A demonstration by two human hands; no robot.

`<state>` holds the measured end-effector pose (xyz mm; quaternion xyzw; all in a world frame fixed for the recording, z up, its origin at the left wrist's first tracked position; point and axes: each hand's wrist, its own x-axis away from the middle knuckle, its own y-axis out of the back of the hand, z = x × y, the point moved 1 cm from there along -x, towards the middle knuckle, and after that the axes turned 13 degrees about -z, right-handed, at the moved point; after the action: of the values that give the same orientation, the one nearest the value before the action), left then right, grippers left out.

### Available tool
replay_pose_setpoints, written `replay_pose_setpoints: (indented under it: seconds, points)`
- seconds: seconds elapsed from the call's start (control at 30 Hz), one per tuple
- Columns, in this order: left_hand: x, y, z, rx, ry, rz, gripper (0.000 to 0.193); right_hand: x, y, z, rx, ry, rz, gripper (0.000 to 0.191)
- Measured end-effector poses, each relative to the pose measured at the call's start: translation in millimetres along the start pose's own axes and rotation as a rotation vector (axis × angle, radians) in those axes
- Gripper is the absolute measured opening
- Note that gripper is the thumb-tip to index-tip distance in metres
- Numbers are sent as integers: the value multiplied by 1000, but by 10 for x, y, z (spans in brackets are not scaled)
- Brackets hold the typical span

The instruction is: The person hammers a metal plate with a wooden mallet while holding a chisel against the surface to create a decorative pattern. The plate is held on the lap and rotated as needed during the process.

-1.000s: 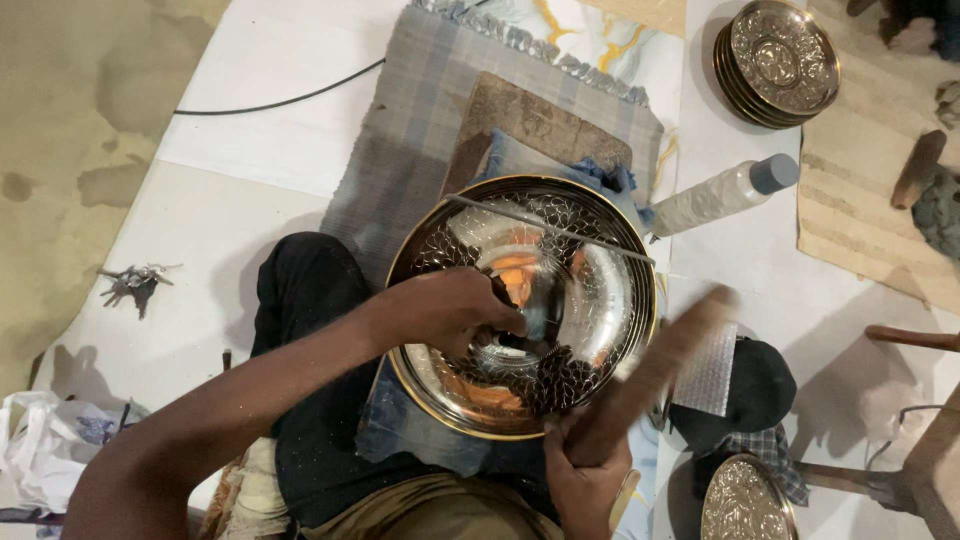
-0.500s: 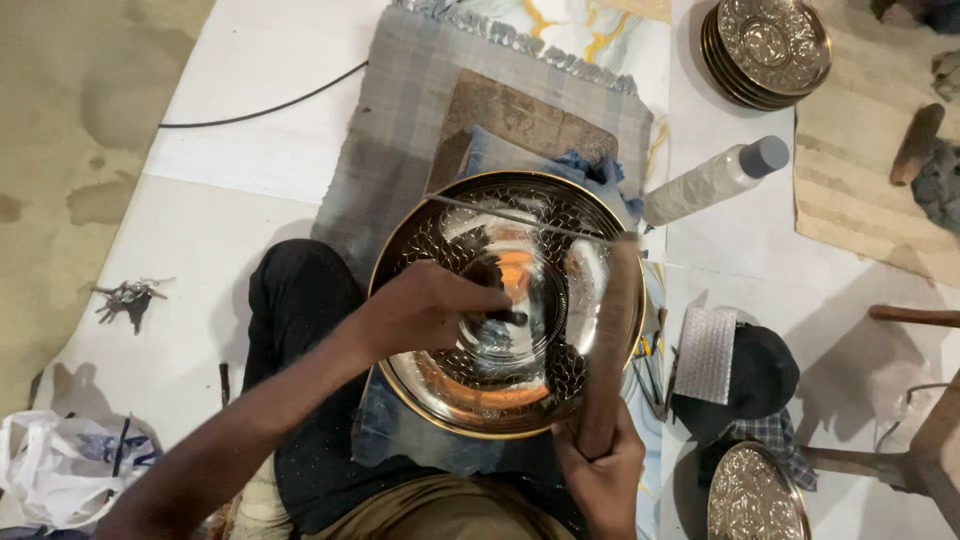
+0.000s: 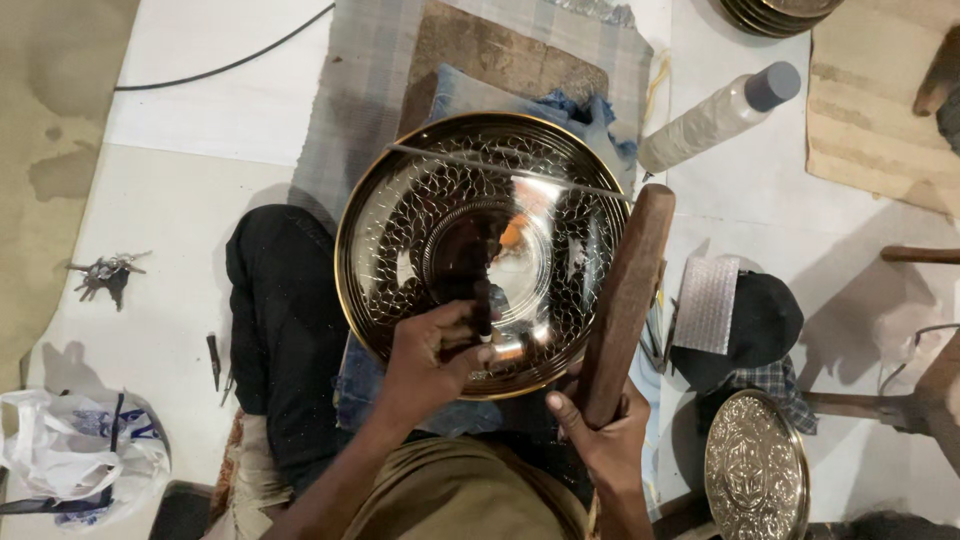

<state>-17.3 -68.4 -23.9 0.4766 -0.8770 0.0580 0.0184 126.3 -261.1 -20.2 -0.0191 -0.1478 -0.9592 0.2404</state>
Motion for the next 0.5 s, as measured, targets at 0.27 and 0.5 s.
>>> replay_pose_setpoints:
  seconds: [0.27, 0.5]
  points:
    - [87, -260, 97, -82, 257, 10, 48, -279, 203, 78, 263, 172, 83, 29]
    - [140, -305, 35, -134, 283, -19, 31, -533, 339, 447, 278, 317, 143, 52]
